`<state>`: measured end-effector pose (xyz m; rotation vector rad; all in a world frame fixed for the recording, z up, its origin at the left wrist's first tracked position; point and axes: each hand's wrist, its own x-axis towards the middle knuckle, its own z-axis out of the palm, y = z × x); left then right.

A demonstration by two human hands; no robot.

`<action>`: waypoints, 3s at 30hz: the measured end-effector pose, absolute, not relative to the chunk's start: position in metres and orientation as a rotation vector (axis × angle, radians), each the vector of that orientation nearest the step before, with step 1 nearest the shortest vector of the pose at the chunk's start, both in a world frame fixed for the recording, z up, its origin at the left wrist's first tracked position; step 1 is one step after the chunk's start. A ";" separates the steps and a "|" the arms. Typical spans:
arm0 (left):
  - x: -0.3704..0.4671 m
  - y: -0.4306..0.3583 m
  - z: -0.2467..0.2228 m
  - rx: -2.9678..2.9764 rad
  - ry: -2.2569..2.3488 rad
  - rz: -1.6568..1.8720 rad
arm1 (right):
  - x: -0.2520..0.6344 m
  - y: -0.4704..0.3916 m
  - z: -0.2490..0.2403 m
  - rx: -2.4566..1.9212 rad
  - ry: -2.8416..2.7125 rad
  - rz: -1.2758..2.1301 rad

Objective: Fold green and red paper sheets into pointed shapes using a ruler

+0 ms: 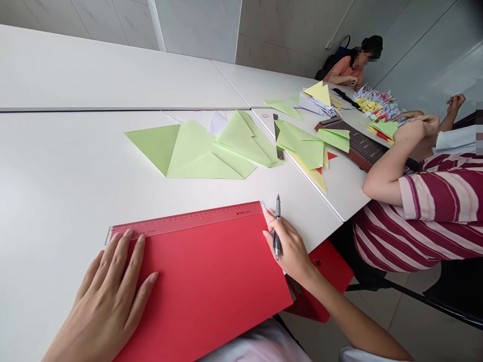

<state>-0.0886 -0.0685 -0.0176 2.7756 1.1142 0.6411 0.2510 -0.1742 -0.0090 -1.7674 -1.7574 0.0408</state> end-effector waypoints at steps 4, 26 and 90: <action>-0.088 -0.069 -0.018 2.744 1.154 0.648 | 0.251 -0.174 -0.010 -1.768 -1.747 0.049; -0.087 -0.079 -0.015 2.957 1.256 0.529 | 0.256 -0.186 -0.015 -1.800 -1.799 0.041; -0.082 -0.099 -0.004 2.857 1.356 0.369 | 0.285 -0.133 -0.025 -1.847 -1.933 0.240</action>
